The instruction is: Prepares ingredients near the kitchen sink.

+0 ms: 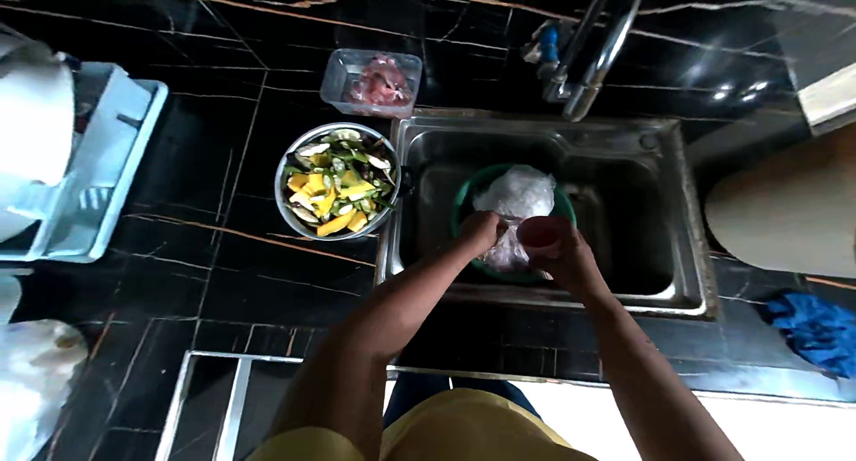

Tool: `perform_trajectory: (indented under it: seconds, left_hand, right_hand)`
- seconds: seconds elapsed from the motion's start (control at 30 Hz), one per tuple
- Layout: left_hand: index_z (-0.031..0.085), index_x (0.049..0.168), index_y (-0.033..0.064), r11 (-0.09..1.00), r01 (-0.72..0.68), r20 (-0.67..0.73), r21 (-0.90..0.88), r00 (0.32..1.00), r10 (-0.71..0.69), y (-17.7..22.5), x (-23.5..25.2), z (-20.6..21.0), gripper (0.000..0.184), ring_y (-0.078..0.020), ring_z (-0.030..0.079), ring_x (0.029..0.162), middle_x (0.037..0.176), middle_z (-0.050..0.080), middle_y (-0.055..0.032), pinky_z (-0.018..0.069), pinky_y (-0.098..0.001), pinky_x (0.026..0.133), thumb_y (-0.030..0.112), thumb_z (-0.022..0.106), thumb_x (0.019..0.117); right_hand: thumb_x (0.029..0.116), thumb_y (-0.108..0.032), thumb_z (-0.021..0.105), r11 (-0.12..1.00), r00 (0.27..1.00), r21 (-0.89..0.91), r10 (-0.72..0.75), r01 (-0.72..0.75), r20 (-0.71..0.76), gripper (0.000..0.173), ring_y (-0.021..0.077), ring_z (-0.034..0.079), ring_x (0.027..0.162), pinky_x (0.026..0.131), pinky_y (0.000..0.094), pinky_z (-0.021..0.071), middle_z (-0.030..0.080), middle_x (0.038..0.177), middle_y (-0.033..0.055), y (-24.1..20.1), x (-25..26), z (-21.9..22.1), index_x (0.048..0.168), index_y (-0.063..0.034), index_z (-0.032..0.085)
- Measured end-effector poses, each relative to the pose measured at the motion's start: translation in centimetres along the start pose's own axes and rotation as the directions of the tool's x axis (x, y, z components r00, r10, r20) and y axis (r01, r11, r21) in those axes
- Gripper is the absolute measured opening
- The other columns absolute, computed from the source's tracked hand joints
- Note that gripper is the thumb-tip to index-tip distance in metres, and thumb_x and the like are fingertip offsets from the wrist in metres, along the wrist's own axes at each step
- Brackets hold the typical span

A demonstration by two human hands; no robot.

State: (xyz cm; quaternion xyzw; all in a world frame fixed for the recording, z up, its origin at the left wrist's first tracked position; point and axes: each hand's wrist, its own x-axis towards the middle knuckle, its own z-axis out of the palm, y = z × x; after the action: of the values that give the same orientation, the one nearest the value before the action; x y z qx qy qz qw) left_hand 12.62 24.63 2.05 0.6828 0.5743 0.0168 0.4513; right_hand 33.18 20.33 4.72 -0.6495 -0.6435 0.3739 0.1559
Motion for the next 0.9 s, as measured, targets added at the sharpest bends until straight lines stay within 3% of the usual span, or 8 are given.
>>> perform_trajectory:
  seconds: [0.13, 0.23, 0.4, 0.5, 0.63, 0.77, 0.83, 0.9]
  left_hand:
    - [0.071, 0.120, 0.0006, 0.989, -0.150, -0.129, 0.004, 0.980, 0.149, -1.8, -4.1, -2.5, 0.029, -0.0321, 0.064, 0.120, 0.122, 0.069, -0.0185, 0.0479, -0.0510, 0.107, 0.020, 0.055, 0.1047]
    - [0.072, 0.121, 0.0030, 0.974, -0.203, -0.269, 0.100, 0.937, 0.223, -3.7, -8.3, -4.3, 0.028, -0.0291, 0.062, 0.125, 0.130, 0.068, -0.0143, 0.0468, -0.0481, 0.109, 0.019, 0.054, 0.1043]
    - [0.078, 0.109, 0.0095, 0.930, -0.293, -0.669, 0.224, 0.647, 0.365, -9.8, -13.5, -5.7, 0.022, -0.0266, 0.062, 0.125, 0.128, 0.069, -0.0095, 0.0480, -0.0471, 0.109, 0.018, 0.059, 0.1019]
    - [0.078, 0.112, 0.0126, 0.959, -0.215, -0.794, 0.183, 0.543, 0.273, -12.9, -17.1, -7.3, 0.022, -0.0280, 0.055, 0.133, 0.137, 0.064, -0.0098, 0.0444, -0.0486, 0.113, 0.019, 0.060, 0.1006]
    - [0.073, 0.121, 0.0091, 0.997, -0.075, -0.906, 0.004, 0.422, 0.035, -17.3, -21.6, -9.4, 0.026, -0.0376, 0.049, 0.135, 0.146, 0.054, -0.0181, 0.0411, -0.0556, 0.111, 0.018, 0.065, 0.0973]
    - [0.062, 0.134, 0.0016, 0.954, 0.067, -0.850, -0.292, 0.439, -0.291, -20.2, -24.5, -11.3, 0.038, -0.0364, 0.046, 0.139, 0.153, 0.043, -0.0226, 0.0431, -0.0529, 0.112, 0.016, 0.065, 0.0982]
    - [0.059, 0.137, -0.0001, 0.947, 0.106, -0.842, -0.304, 0.434, -0.319, -21.1, -24.7, -11.6, 0.041, -0.0366, 0.044, 0.142, 0.155, 0.041, -0.0229, 0.0415, -0.0525, 0.114, 0.016, 0.064, 0.0995]
    - [0.057, 0.141, 0.0004, 0.978, 0.110, -0.874, -0.180, 0.438, -0.210, -21.3, -24.2, -11.3, 0.049, -0.0401, 0.039, 0.145, 0.158, 0.038, -0.0242, 0.0365, -0.0564, 0.117, 0.023, 0.067, 0.0979]
  right_hand:
    - [0.0734, -0.012, 0.089, 0.992, 0.996, 0.085, -0.092, 0.092, -0.007, 0.094, 0.0334, 0.067, 0.115, 0.100, 0.0509, 0.0548, 0.064, 0.128, 0.0242, -4.0, 1.3, 0.3, 0.152, -0.0031, 0.038]
    - [0.0767, -0.012, 0.088, 0.979, 0.983, 0.092, -0.182, 0.180, 0.018, 0.090, 0.0337, 0.068, 0.113, 0.097, 0.0514, 0.0562, 0.065, 0.127, 0.0243, -8.2, 3.8, 0.8, 0.152, -0.0050, 0.039]
    - [0.0735, -0.015, 0.091, 0.974, 0.982, -0.122, -0.188, 0.190, 0.027, 0.098, 0.0534, 0.061, 0.113, 0.091, 0.0766, 0.0460, 0.061, 0.129, 0.0306, -15.7, 10.1, 2.7, 0.155, -0.0118, 0.037]
    - [0.0724, -0.023, 0.091, 0.959, 0.981, -0.210, -0.192, 0.190, 0.013, 0.100, 0.0525, 0.059, 0.119, 0.093, 0.0822, 0.0396, 0.061, 0.134, 0.0274, -20.0, 14.2, 3.8, 0.156, -0.0145, 0.037]
    - [0.0738, -0.028, 0.089, 0.936, 0.984, -0.314, -0.175, 0.160, -0.021, 0.099, 0.0517, 0.050, 0.130, 0.097, 0.0824, 0.0327, 0.055, 0.144, 0.0241, -24.8, 17.8, 4.6, 0.158, -0.0169, 0.037]
    - [0.0714, -0.027, 0.089, 0.945, 0.989, -0.311, -0.131, 0.104, -0.067, 0.103, 0.0516, 0.047, 0.133, 0.100, 0.0816, 0.0301, 0.053, 0.145, 0.0256, -27.8, 20.0, 4.8, 0.159, -0.0164, 0.035]
    - [0.0686, -0.021, 0.090, 0.962, 0.984, -0.237, -0.160, 0.137, -0.082, 0.105, 0.0514, 0.051, 0.129, 0.096, 0.0790, 0.0377, 0.055, 0.141, 0.0279, -28.2, 21.0, 5.1, 0.158, -0.0130, 0.034]
    - [0.0664, -0.010, 0.090, 0.967, 0.969, -0.114, -0.238, 0.230, -0.070, 0.104, 0.0464, 0.059, 0.123, 0.096, 0.0709, 0.0480, 0.059, 0.135, 0.0270, -28.2, 21.1, 5.6, 0.155, -0.0092, 0.035]
